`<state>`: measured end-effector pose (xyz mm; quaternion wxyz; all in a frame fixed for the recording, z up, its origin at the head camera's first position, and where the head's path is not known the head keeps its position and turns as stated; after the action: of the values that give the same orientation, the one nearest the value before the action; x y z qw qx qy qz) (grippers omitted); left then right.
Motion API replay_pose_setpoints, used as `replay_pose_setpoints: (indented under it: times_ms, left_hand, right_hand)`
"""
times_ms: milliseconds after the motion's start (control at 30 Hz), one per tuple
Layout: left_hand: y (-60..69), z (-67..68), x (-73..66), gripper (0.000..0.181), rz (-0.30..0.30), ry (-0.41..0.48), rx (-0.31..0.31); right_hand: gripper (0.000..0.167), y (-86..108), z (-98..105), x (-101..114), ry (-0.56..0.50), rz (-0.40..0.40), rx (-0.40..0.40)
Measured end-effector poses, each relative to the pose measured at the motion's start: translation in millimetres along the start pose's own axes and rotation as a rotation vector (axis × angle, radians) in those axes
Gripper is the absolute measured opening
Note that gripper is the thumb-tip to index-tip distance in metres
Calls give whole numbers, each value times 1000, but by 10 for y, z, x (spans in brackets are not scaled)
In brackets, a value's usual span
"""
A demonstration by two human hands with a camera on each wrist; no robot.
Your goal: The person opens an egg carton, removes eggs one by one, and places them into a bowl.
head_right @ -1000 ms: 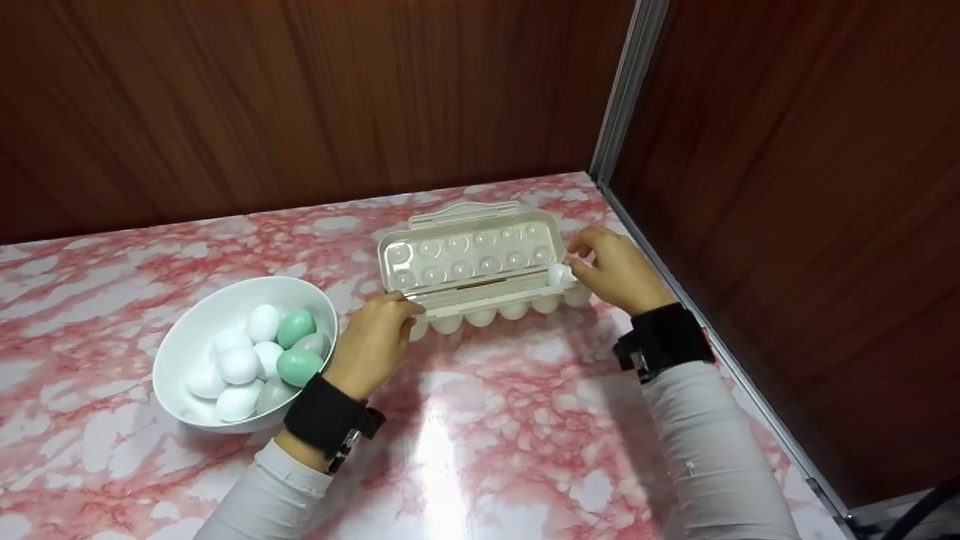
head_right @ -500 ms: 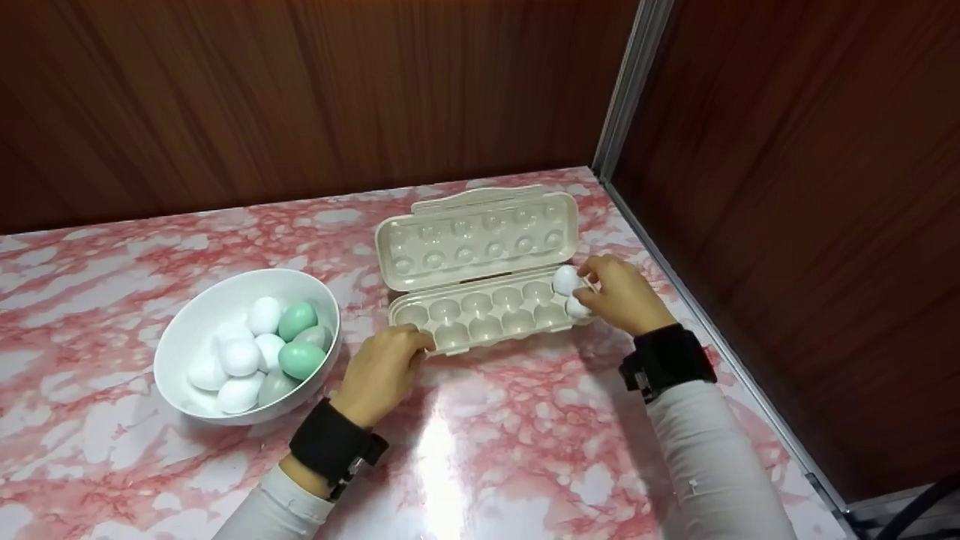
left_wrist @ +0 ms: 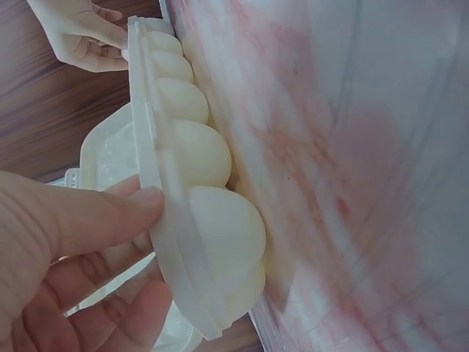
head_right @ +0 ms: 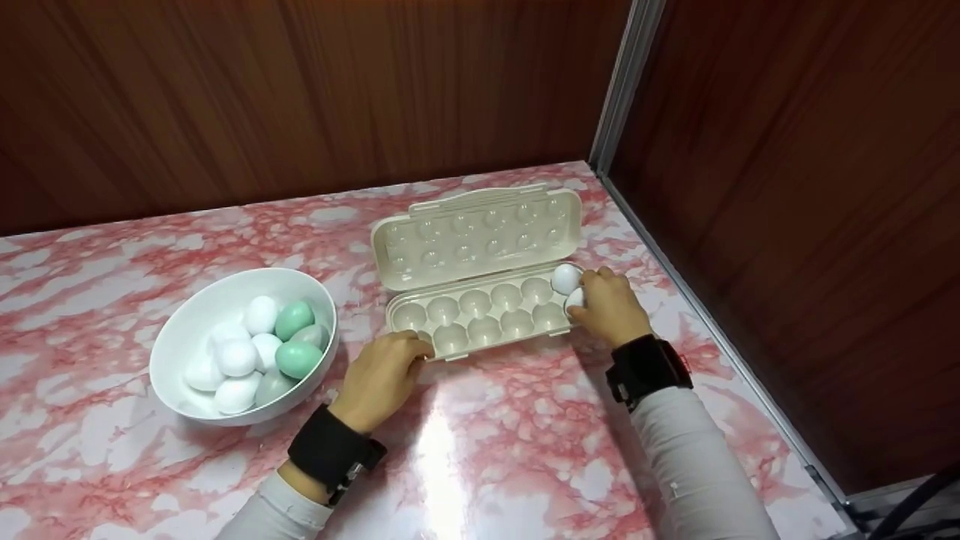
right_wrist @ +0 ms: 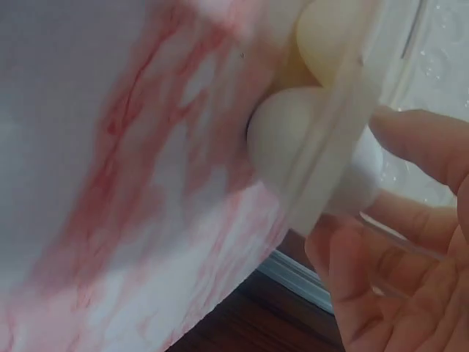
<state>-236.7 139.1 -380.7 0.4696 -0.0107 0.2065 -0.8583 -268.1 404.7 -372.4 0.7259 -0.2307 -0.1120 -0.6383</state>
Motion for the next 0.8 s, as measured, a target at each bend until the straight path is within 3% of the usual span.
replay_pose_setpoints:
  times_ms: [200, 467, 800]
  left_hand:
    - [11, 0, 24, 26, 6, 14, -2]
    - [47, 11, 45, 24, -12, 31, -25]
    - [111, 100, 92, 20, -38, 2, -121]
  right_hand:
    - [36, -33, -66, -52, 14, -55, -4]
    - [33, -23, -106, -81, 4, -67, -31]
    - [32, 41, -59, -72, -42, -38, -122]
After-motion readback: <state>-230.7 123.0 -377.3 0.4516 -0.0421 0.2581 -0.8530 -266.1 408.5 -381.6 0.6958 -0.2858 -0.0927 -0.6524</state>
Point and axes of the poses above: each hand's wrist, its own y-axis away from the middle knuckle, its own z-axis out of the back of the hand, x = y × z, the point moved 10 cm from there along -y, towards the middle knuckle, and after that the axes turned 9 degrees about -y, right-handed, at the moved point
